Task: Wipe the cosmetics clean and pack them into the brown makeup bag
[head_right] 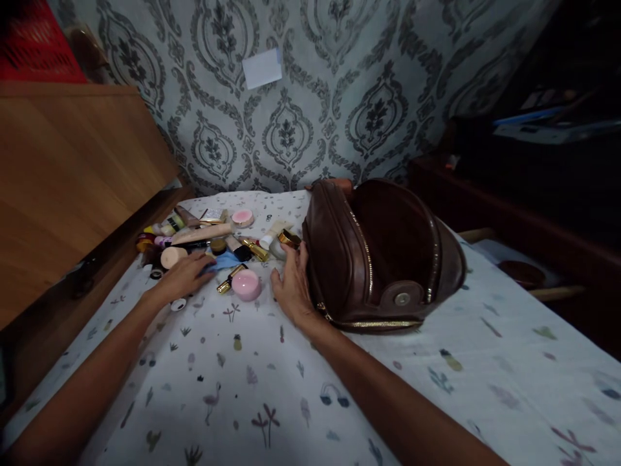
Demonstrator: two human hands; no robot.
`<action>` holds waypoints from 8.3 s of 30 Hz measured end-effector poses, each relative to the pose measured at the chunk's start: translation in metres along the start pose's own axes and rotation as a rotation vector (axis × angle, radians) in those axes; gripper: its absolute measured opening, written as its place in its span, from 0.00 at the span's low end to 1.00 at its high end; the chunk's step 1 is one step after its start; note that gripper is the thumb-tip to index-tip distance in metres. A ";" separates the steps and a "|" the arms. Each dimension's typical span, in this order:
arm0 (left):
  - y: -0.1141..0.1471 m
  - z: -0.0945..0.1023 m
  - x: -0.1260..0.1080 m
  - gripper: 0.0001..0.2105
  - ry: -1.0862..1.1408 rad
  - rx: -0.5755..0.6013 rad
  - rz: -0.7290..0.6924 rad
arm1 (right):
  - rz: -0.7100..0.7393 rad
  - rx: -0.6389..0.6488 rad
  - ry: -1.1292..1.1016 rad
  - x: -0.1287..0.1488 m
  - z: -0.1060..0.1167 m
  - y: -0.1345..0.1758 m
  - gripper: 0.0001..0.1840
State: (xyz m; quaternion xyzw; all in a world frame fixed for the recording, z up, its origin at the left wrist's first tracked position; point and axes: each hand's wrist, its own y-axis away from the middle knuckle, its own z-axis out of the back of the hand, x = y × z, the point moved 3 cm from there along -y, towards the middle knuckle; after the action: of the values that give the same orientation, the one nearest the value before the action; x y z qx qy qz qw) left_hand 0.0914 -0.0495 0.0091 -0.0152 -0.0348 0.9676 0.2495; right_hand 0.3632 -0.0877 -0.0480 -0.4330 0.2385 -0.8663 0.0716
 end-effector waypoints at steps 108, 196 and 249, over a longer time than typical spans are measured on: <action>-0.147 -0.013 -0.083 0.21 -0.075 -0.070 -0.010 | 0.048 0.013 -0.092 0.001 -0.001 -0.001 0.21; 0.068 -0.013 -0.105 0.17 0.079 -0.273 0.208 | 0.102 0.375 -0.082 0.015 0.009 0.030 0.23; 0.068 -0.018 -0.105 0.15 0.010 -0.249 0.228 | 0.118 0.416 0.002 0.025 0.018 0.038 0.23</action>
State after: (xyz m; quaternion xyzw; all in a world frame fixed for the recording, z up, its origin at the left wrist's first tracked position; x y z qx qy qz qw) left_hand 0.1514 -0.1581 -0.0131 -0.0549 -0.1511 0.9778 0.1346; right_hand 0.3590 -0.1352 -0.0390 -0.3935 0.0796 -0.8915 0.2100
